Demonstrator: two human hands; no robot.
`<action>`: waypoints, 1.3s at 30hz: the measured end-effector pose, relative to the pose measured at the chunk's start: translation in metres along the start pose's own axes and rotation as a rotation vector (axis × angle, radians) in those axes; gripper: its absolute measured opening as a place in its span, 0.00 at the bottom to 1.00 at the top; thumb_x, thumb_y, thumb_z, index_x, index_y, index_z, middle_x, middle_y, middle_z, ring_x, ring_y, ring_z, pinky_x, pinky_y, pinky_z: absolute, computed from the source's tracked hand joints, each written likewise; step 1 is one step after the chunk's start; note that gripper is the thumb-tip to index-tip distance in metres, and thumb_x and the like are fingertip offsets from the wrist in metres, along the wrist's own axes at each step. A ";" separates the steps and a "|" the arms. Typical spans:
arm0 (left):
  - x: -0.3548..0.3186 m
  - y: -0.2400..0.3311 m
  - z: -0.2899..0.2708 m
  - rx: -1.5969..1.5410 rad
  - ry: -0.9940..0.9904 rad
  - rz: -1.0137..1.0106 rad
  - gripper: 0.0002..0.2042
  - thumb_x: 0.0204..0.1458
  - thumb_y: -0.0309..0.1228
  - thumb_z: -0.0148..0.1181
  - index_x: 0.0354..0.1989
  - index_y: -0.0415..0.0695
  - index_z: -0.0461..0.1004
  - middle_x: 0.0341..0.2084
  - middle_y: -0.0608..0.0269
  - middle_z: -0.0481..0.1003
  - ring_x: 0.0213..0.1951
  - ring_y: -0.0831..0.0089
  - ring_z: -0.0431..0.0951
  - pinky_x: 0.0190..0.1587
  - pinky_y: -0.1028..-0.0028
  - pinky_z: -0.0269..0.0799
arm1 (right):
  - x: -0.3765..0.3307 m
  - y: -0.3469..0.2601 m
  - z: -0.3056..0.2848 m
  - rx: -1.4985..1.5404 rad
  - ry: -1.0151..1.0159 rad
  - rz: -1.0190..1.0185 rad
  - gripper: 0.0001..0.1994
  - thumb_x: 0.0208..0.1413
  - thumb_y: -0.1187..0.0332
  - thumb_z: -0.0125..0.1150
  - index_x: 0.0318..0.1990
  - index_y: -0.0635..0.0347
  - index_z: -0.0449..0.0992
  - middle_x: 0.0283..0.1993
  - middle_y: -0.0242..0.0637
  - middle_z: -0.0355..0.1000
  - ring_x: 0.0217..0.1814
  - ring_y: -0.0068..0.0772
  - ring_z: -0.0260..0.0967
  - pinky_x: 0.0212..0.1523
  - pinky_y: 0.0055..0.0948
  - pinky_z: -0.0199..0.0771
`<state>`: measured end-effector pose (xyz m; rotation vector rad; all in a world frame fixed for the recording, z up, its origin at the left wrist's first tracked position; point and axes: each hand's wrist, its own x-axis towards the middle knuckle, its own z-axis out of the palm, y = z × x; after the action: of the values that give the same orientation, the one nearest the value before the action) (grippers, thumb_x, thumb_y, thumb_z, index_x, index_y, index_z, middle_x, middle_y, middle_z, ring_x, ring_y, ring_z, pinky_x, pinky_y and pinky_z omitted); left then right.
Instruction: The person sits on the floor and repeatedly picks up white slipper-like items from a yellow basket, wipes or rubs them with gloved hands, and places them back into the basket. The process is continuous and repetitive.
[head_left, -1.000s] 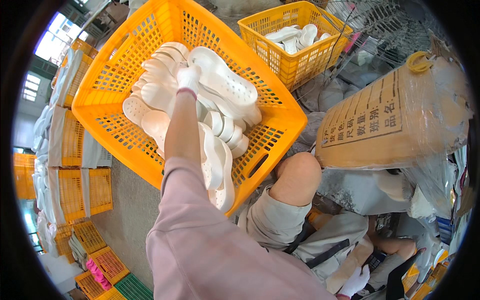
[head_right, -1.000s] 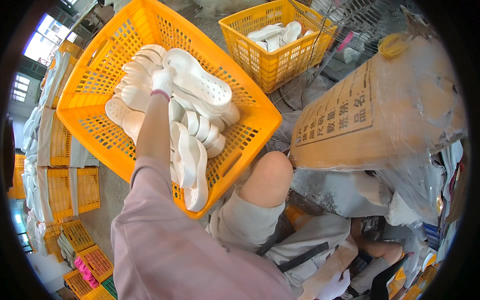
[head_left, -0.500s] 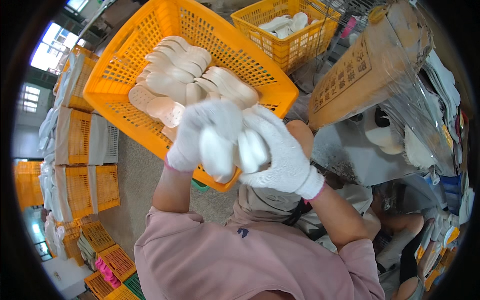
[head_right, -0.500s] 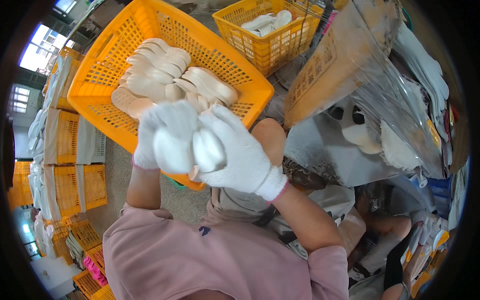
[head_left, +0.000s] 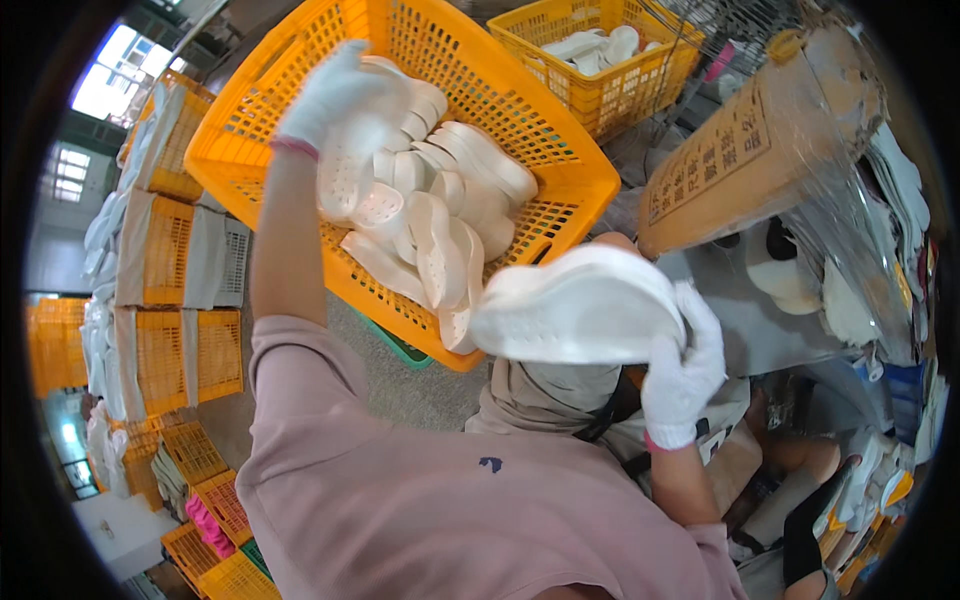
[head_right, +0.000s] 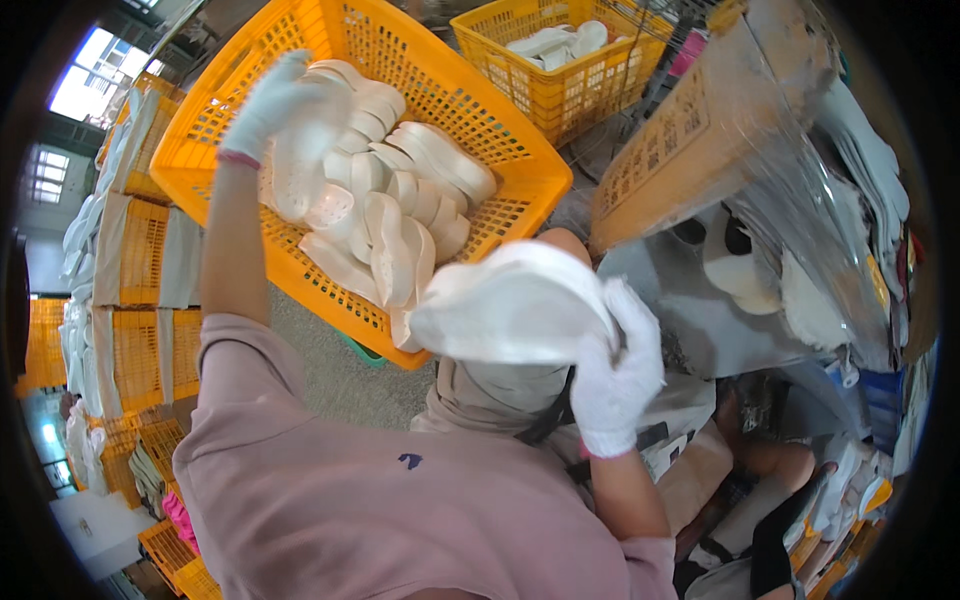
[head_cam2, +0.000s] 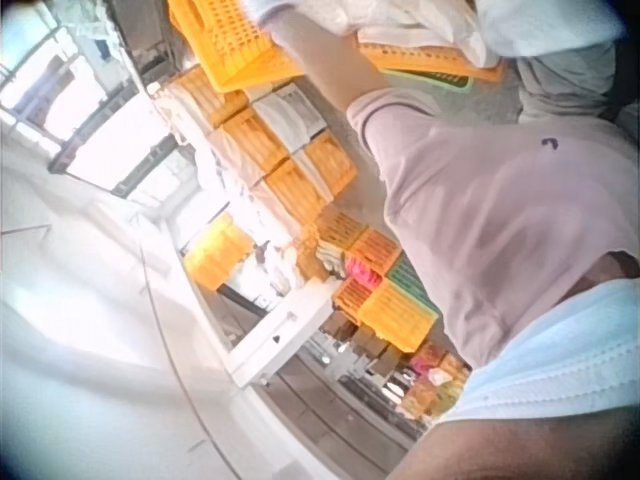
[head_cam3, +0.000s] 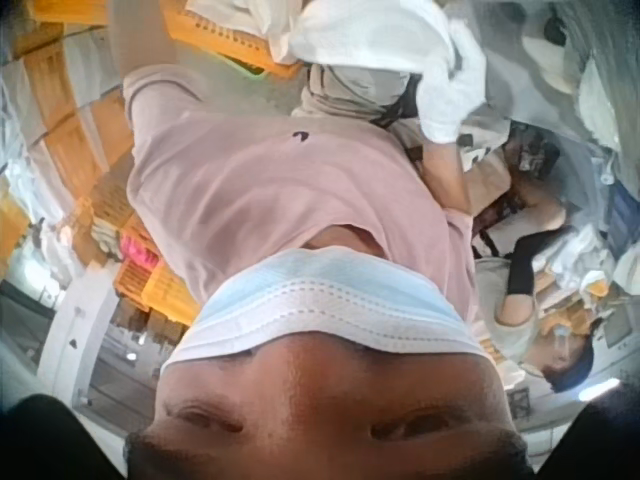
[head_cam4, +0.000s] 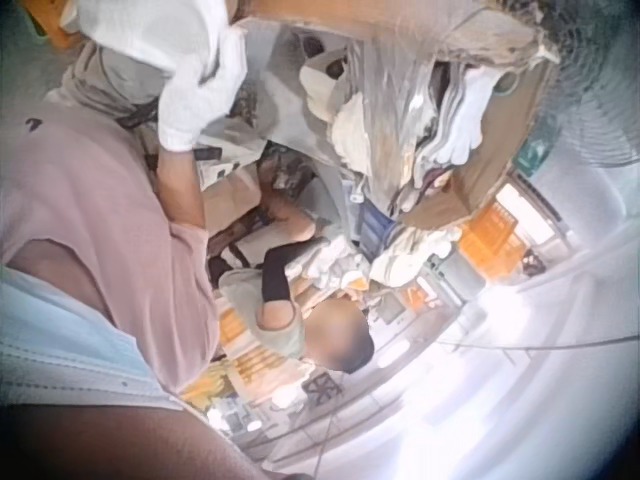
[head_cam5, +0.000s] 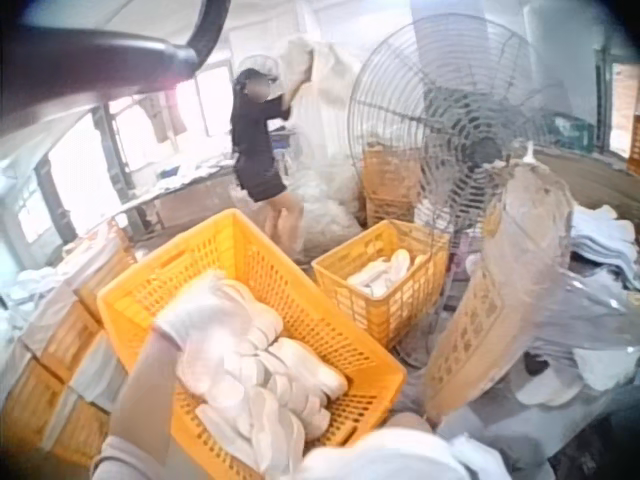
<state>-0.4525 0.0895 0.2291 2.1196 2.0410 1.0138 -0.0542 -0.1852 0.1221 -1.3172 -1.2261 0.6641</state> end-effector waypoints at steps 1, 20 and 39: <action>-0.025 0.013 0.020 -0.053 -0.004 0.073 0.12 0.60 0.27 0.59 0.52 0.41 0.75 0.36 0.62 0.76 0.43 0.65 0.78 0.51 0.66 0.76 | -0.004 0.001 -0.006 0.045 0.010 0.087 0.24 0.57 0.87 0.57 0.63 0.70 0.75 0.65 0.47 0.73 0.68 0.40 0.71 0.71 0.37 0.69; -0.244 0.107 0.157 -0.737 -0.816 -0.004 0.15 0.70 0.38 0.55 0.47 0.39 0.82 0.41 0.54 0.83 0.45 0.69 0.81 0.50 0.69 0.76 | -0.037 -0.017 -0.059 -0.385 -0.353 0.176 0.16 0.54 0.71 0.70 0.50 0.65 0.81 0.38 0.43 0.76 0.40 0.35 0.76 0.45 0.32 0.75; -0.336 0.396 0.266 -1.690 -1.218 -1.003 0.17 0.68 0.33 0.58 0.61 0.39 0.76 0.56 0.53 0.80 0.56 0.60 0.80 0.62 0.62 0.76 | -0.123 -0.028 -0.168 -0.431 0.438 0.427 0.23 0.64 0.72 0.55 0.65 0.72 0.70 0.55 0.49 0.78 0.54 0.39 0.77 0.55 0.37 0.77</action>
<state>0.0450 -0.1609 0.0544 0.3325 0.6391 0.4867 0.0573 -0.3624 0.1445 -1.9961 -0.7519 0.3756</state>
